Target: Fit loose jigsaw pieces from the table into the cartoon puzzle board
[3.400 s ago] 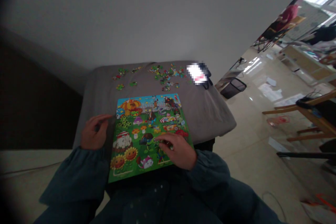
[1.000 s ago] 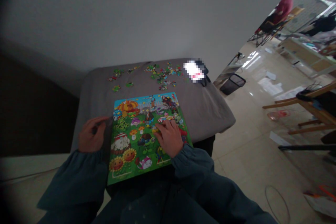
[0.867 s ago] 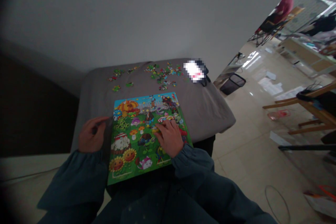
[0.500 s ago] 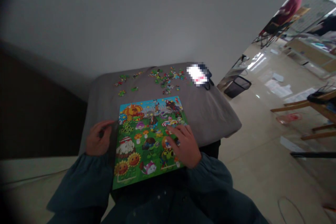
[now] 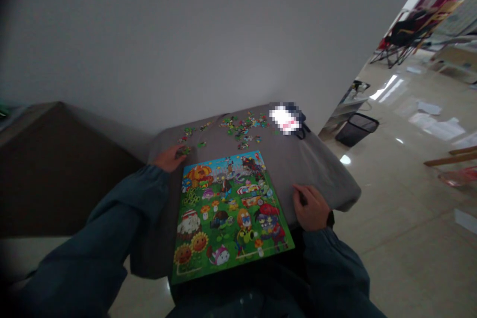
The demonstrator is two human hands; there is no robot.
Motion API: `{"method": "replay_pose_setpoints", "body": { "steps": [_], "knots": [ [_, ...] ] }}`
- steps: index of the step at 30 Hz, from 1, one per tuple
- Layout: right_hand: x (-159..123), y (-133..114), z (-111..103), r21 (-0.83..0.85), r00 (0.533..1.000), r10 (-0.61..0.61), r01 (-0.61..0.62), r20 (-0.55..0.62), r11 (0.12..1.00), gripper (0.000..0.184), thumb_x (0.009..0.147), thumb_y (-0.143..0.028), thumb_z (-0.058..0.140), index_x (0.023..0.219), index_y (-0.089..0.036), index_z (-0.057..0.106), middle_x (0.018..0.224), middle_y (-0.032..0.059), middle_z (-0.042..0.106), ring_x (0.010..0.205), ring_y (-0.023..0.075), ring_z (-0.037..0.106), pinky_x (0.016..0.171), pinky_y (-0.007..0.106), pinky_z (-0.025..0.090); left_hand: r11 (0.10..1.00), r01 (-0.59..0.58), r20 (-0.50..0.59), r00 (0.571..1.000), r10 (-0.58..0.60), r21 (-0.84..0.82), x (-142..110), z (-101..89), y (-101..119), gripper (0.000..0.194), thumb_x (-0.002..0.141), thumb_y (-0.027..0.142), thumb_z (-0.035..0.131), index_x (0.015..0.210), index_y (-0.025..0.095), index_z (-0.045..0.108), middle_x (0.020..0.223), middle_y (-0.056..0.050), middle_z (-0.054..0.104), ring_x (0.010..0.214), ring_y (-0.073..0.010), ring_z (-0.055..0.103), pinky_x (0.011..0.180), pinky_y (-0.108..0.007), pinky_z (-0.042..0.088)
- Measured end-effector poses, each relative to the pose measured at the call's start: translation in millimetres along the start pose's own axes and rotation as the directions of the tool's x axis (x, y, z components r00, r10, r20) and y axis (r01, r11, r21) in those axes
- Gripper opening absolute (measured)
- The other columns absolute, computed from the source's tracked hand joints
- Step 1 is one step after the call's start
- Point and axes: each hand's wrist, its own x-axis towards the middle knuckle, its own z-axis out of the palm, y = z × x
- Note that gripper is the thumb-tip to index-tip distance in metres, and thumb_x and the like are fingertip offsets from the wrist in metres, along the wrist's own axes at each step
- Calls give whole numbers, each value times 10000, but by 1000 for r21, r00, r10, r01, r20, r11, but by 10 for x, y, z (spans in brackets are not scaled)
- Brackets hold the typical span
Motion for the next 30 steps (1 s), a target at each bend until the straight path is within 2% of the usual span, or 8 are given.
{"method": "replay_pose_setpoints", "body": {
  "steps": [4,8,11,14,16,19,24,30],
  "knots": [
    [5,2,-7,6,998,-69,69,-3,998,222,914,-234,536,929,-192,754,820,63,732,729,195,651,766,340,520,999,-10,63,998,8,36,190,45,-1,401,969,403,569,1271,140,582,1280,-101,586,1088,-238,622,934,-440,542],
    [10,13,-21,22,997,-76,76,6,997,226,904,-202,522,918,-188,747,836,66,749,758,202,660,788,353,517,999,0,106,994,-5,54,192,31,5,400,964,411,575,1255,136,592,1268,-95,592,1082,-243,623,928,-438,545],
    [0,7,-25,13,998,-68,68,-2,998,221,897,-192,525,905,-187,746,820,64,751,745,201,652,775,347,507,999,-4,105,994,0,37,75,17,34,390,967,402,573,1247,131,594,1202,-84,622,1022,-227,644,891,-419,561],
    [-19,16,-29,5,997,-80,80,6,997,215,895,-188,530,907,-187,745,826,58,757,751,201,650,771,344,489,1000,-22,85,996,21,13,-141,3,77,425,960,342,573,1301,89,560,1041,-64,681,856,-162,667,807,-310,564],
    [-27,28,-32,6,995,-97,97,12,995,212,895,-186,533,913,-186,744,833,52,760,764,203,649,764,339,475,999,-34,61,998,32,21,-284,-11,106,451,929,318,591,1302,67,567,1052,-70,698,818,-142,660,767,-254,542],
    [-29,39,-36,-1,994,-111,111,10,994,207,895,-181,538,921,-184,743,830,43,760,762,202,641,754,333,461,997,-41,30,999,39,60,-387,-32,150,406,906,339,597,1206,67,631,1148,-87,683,915,-170,655,798,-252,518],
    [-22,24,-46,8,995,-94,94,20,996,206,891,-179,532,904,-185,738,822,45,756,768,204,638,751,331,445,995,-33,67,997,26,96,-221,-11,248,340,888,345,598,1059,62,672,1014,-39,708,898,-153,657,807,-243,500],
    [-21,-9,-79,6,996,-81,81,24,997,219,887,-163,530,909,-184,746,835,51,755,788,199,635,763,331,441,998,-10,145,989,1,62,-28,-67,352,304,843,259,632,1043,41,705,793,4,713,745,-127,638,711,-231,470]
  ]
}}
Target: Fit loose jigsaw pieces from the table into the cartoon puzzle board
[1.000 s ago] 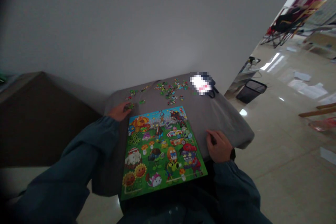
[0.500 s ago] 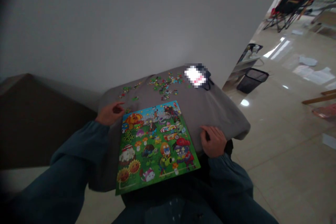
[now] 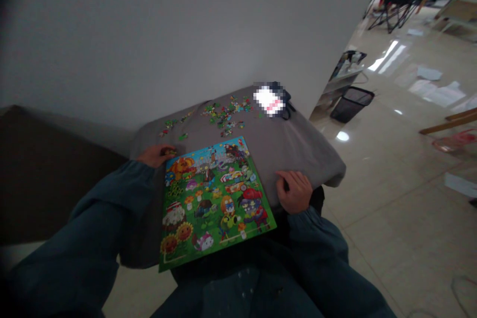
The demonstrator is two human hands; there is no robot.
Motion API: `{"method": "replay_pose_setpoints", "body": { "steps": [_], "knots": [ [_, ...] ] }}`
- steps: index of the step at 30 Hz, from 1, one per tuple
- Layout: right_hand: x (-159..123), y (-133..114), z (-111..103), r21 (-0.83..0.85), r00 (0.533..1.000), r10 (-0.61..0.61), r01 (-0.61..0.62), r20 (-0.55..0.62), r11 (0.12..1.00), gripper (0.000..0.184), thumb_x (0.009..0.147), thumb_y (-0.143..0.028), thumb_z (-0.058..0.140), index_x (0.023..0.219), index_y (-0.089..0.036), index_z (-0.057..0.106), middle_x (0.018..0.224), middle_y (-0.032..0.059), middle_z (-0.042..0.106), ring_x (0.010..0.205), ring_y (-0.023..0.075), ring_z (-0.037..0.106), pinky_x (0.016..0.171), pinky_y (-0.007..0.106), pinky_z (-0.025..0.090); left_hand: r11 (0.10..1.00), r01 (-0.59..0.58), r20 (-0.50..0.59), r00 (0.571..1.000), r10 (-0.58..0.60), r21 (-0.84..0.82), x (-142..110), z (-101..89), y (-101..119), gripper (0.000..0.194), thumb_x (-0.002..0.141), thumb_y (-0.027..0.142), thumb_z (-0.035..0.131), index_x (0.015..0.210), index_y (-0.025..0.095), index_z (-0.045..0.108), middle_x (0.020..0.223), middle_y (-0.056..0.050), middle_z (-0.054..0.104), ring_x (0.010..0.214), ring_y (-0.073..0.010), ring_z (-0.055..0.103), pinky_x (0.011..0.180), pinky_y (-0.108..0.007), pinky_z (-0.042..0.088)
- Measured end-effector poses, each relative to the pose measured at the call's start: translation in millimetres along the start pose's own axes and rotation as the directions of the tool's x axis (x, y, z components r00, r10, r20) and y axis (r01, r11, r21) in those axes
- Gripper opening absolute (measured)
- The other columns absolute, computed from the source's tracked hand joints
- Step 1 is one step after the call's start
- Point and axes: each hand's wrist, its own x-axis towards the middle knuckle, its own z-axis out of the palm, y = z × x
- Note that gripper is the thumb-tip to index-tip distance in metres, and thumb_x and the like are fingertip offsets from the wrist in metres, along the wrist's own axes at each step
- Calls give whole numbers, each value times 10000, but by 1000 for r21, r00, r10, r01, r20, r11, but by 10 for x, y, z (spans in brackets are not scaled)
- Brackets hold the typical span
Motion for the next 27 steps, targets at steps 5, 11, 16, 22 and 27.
{"method": "replay_pose_setpoints", "body": {
  "steps": [5,11,16,22,27],
  "knots": [
    [8,2,-3,-25,999,-29,28,-30,999,202,880,-145,549,883,-190,746,809,32,752,758,193,634,753,329,453,993,-41,43,998,46,-110,-321,-74,274,293,896,344,596,1005,106,727,904,-5,754,847,-167,669,787,-256,509],
    [1,45,19,-20,989,-109,108,-96,994,166,861,-110,587,891,-182,734,796,24,749,742,193,638,725,324,458,902,-142,211,947,244,-407,-1020,179,939,349,875,527,616,1009,221,716,990,-18,761,855,-182,713,797,-294,568],
    [-3,57,18,-3,989,-115,115,-98,993,160,855,-99,593,891,-185,723,802,23,750,748,190,643,720,324,456,869,-113,291,915,280,-482,-1126,420,1210,259,880,403,624,1044,212,682,928,-17,759,841,-170,721,771,-280,567],
    [8,36,7,-12,989,-109,109,-102,994,159,860,-105,586,887,-185,720,799,20,748,737,186,633,712,323,445,870,-168,302,893,333,-464,-1101,568,1320,150,879,264,626,1008,211,683,936,-3,756,831,-145,707,768,-266,547],
    [9,31,5,-21,989,-103,101,-107,995,161,866,-112,585,887,-188,725,800,22,750,745,189,637,713,326,437,894,-293,263,883,389,-338,-1174,626,1367,142,887,231,648,1023,221,687,929,1,736,839,-148,680,754,-263,517]
  ]
}}
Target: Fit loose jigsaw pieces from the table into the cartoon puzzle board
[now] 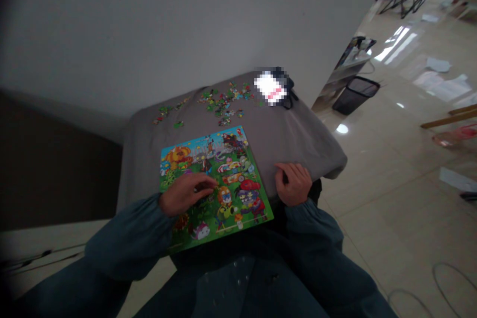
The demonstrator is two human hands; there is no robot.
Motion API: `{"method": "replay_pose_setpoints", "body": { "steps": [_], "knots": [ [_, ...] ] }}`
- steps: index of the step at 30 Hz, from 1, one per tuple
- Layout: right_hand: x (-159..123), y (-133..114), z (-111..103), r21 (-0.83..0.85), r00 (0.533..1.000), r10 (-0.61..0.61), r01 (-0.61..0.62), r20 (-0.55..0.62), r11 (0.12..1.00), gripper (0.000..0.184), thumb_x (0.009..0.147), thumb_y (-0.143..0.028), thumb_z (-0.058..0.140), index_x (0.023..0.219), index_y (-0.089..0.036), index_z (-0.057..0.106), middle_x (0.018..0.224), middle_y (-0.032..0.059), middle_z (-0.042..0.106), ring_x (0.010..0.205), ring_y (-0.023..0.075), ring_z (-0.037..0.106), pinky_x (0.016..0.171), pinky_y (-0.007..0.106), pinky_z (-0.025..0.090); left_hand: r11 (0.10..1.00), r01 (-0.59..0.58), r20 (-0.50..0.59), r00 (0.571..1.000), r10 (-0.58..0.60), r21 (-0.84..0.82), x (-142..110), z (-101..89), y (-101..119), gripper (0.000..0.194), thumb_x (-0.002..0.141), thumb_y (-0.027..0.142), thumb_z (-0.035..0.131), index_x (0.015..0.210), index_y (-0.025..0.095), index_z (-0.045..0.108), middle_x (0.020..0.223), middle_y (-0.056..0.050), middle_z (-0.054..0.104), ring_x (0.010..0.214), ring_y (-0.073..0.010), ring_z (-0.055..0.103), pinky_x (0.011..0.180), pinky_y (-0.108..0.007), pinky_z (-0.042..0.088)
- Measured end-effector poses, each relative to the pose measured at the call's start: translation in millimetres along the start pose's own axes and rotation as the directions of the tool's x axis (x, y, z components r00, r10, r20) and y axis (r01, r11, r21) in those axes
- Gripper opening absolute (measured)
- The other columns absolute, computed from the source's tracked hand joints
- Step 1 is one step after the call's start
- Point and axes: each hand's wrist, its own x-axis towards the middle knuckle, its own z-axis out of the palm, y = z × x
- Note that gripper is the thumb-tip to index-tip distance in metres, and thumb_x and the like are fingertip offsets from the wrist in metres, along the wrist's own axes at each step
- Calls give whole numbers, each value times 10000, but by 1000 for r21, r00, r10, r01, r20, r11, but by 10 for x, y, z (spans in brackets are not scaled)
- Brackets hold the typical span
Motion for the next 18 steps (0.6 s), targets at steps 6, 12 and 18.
{"method": "replay_pose_setpoints", "body": {
  "steps": [6,12,18],
  "knots": [
    [6,-5,-10,3,1000,-9,9,5,1000,156,868,-106,587,887,-186,720,799,21,751,738,186,631,713,323,433,982,-11,-4,1000,12,187,15,39,13,205,850,247,731,1052,232,701,1043,-31,704,996,-209,640,884,-341,496],
    [-1,-2,-9,8,1000,-3,3,11,1000,159,869,-119,579,886,-187,722,800,24,749,738,190,624,710,324,433,978,0,7,1000,-1,208,39,47,-5,274,859,283,731,1126,241,693,1105,-54,667,1067,-239,615,939,-394,491],
    [10,-15,-19,0,1000,-3,3,7,1000,159,880,-128,578,886,-189,724,797,23,749,734,189,625,715,323,435,976,10,4,1000,-11,216,30,42,7,323,855,291,735,1166,228,672,1129,-65,652,1083,-243,602,962,-405,484]
  ]
}}
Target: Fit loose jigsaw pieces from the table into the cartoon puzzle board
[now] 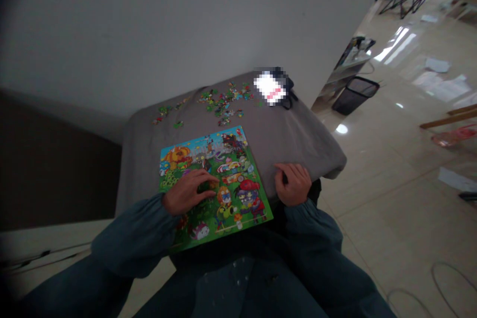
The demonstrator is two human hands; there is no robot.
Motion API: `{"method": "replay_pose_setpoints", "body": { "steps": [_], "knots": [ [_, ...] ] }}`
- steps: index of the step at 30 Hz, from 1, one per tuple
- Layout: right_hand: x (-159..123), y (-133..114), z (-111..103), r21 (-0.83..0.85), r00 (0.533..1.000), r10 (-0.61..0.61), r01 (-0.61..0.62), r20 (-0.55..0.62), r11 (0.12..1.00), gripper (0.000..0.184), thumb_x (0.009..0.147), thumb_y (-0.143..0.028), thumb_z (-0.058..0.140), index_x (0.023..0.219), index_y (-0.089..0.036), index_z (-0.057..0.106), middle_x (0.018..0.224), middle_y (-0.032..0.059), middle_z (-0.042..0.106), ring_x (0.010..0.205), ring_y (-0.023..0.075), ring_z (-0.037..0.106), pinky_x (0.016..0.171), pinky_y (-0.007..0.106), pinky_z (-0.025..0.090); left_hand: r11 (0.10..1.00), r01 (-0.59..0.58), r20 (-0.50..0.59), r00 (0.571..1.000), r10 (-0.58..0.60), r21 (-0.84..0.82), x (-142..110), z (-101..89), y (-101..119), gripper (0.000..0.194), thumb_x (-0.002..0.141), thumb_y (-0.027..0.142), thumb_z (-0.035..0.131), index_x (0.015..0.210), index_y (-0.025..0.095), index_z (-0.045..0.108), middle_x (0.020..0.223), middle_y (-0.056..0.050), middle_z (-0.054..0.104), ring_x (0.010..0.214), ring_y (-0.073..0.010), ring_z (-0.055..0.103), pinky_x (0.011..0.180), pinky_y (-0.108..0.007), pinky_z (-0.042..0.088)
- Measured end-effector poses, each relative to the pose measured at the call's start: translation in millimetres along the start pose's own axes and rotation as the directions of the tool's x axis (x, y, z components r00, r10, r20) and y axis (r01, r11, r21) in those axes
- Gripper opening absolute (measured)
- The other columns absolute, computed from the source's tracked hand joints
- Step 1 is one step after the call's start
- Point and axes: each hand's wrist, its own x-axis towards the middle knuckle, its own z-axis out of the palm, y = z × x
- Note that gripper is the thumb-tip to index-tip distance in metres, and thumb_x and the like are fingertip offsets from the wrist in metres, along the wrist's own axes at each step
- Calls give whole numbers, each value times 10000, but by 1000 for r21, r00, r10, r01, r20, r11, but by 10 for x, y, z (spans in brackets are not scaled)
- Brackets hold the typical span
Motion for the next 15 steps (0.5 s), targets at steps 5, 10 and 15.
{"method": "replay_pose_setpoints", "body": {
  "steps": [5,10,15],
  "knots": [
    [2,-3,0,11,1000,5,-5,1,1000,161,868,-111,583,883,-180,727,802,31,750,740,188,624,722,326,435,1000,-9,3,1000,9,22,-26,13,3,333,860,310,722,1179,231,664,1138,-71,653,1082,-247,599,962,-404,489],
    [-18,3,5,23,999,45,-46,25,999,165,856,-119,586,892,-195,728,817,30,753,757,191,632,736,332,434,999,-34,-15,999,35,38,-48,19,5,322,881,326,688,1185,222,659,1108,-83,669,1045,-257,614,922,-418,513],
    [-28,4,5,10,996,73,-74,48,997,182,859,-133,573,891,-205,737,822,29,753,767,197,641,745,342,445,999,-26,-5,1000,26,26,-58,20,22,318,884,312,684,1186,218,658,1103,-83,673,1047,-265,611,923,-429,507]
  ]
}}
